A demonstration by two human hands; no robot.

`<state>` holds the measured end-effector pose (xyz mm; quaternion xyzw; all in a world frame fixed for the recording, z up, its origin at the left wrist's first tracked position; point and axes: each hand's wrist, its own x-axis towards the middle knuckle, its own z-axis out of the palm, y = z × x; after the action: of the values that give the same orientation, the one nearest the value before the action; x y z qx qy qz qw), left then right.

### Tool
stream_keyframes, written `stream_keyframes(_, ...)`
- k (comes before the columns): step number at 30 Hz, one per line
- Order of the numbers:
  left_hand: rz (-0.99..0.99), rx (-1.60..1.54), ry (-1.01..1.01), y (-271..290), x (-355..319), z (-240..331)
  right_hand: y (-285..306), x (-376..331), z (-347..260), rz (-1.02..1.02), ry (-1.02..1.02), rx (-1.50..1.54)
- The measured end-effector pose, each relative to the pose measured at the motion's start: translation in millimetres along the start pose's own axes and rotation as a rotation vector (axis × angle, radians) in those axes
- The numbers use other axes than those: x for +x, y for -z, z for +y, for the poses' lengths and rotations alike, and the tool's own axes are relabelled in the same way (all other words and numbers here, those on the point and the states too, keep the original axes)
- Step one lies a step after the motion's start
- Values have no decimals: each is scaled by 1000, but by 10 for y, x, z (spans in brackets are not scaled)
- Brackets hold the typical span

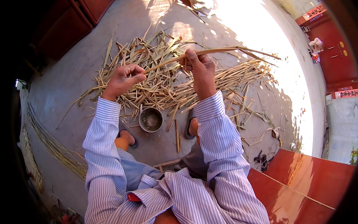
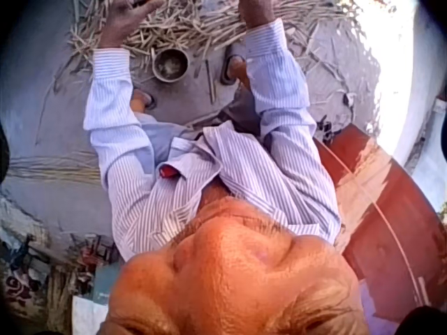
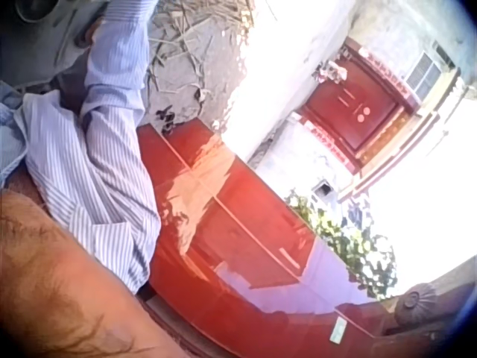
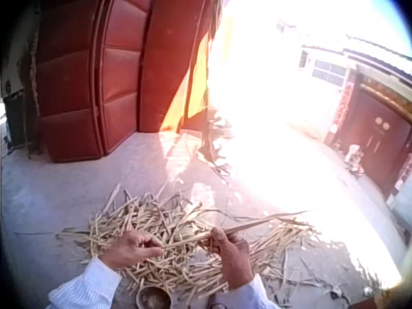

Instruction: The person sits on the floor and repeatedly strips dried plant stems by hand, separating the fibrous core from the outer sheath. The stripped fibers are placed into a small metal bowl while the waste is discarded on the floor.

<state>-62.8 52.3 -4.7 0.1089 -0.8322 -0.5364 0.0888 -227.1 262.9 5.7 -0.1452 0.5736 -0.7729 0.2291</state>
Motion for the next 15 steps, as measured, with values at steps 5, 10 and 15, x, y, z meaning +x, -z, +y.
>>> stream_keyframes(5,136,-255,3,-182,71,-110,-64,-23,11,-123,-57,-102)
stream_keyframes(10,247,-342,72,-35,87,-148,76,40,19,-326,-79,-93)
stream_keyframes(15,582,-166,26,150,151,-274,-25,-32,-2,-314,-89,4)
